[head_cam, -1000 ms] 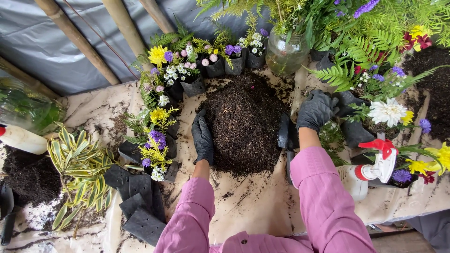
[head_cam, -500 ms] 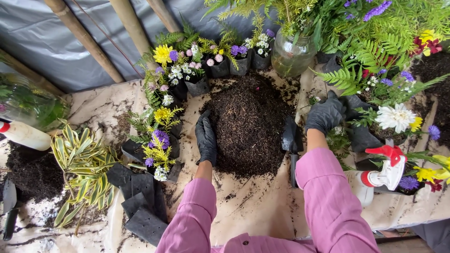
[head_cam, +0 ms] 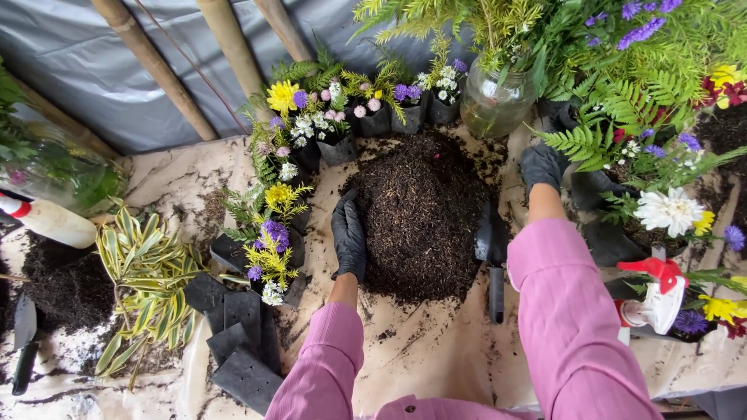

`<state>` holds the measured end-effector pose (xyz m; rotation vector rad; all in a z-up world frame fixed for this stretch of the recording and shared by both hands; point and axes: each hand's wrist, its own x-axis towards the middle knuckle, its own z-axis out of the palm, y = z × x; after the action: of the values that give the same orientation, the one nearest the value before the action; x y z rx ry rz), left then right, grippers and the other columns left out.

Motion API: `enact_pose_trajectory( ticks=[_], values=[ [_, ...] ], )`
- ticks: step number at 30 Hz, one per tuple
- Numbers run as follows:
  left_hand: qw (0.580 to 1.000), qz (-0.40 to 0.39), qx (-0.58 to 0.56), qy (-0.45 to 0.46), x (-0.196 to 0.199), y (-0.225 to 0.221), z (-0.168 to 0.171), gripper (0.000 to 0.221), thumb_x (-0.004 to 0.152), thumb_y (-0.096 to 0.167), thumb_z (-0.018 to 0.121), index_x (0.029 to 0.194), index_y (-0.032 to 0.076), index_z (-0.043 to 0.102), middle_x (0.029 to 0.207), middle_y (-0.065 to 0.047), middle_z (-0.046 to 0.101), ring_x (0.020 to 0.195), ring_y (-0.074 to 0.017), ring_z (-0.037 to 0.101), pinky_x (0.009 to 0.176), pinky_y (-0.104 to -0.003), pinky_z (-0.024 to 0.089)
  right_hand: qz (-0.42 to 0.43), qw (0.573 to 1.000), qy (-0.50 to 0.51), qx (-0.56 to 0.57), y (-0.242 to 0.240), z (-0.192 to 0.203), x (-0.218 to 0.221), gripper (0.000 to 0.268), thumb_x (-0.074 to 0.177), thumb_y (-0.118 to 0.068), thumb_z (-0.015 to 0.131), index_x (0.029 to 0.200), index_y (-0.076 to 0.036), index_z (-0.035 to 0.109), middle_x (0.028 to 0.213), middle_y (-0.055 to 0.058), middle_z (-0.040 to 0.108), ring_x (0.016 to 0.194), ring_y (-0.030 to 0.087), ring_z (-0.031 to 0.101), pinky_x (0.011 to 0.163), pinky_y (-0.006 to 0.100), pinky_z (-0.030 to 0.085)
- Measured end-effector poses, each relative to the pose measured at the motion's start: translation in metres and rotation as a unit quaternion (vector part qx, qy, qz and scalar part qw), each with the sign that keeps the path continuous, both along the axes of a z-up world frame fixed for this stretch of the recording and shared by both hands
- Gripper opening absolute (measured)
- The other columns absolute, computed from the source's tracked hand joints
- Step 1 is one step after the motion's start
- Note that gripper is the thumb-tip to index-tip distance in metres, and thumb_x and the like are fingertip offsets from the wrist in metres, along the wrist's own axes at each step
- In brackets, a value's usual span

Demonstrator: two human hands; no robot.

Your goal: Filling small nursery pots with soil using a hand trowel on a potting bench.

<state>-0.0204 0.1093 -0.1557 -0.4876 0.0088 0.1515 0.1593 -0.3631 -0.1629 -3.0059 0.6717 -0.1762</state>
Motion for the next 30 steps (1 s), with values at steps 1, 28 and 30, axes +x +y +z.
enact_pose_trajectory(
  ticks=[1,28,30],
  values=[
    [0.993,0.008,0.113,0.026,-0.003,-0.003,0.005,0.059,0.112,0.021,0.047,0.164,0.013,0.021,0.171,-0.015,0.015,0.153,-0.0332,0.028,0.125,-0.044,0.043,0.030,0.999,0.006,-0.045,-0.002,-0.008,-0.006,0.043,0.108,-0.034,0.049,0.121,-0.008,0.080,0.128,0.020,0.075,0.125,0.041,0.064,0.102,0.057,0.046],
    [0.514,0.106,0.828,0.197,-0.041,-0.018,0.114,0.042,0.106,0.041,0.043,0.131,0.017,0.066,0.139,-0.007,0.065,0.137,-0.0250,0.055,0.119,-0.041,0.039,-0.073,0.994,0.064,0.054,-0.018,0.014,-0.047,0.064,0.104,-0.037,0.056,0.156,0.000,0.048,0.158,0.026,0.047,0.145,0.045,0.038,0.112,0.065,0.033],
    [0.514,0.108,0.828,0.196,-0.039,-0.017,0.111,0.041,0.106,0.040,0.043,0.130,0.017,0.067,0.138,-0.007,0.066,0.136,-0.0251,0.056,0.119,-0.041,0.040,-0.047,0.997,0.054,0.013,-0.048,-0.017,-0.028,0.066,0.100,-0.041,0.059,0.150,0.000,0.053,0.154,0.026,0.052,0.142,0.045,0.042,0.110,0.064,0.037]
  ],
)
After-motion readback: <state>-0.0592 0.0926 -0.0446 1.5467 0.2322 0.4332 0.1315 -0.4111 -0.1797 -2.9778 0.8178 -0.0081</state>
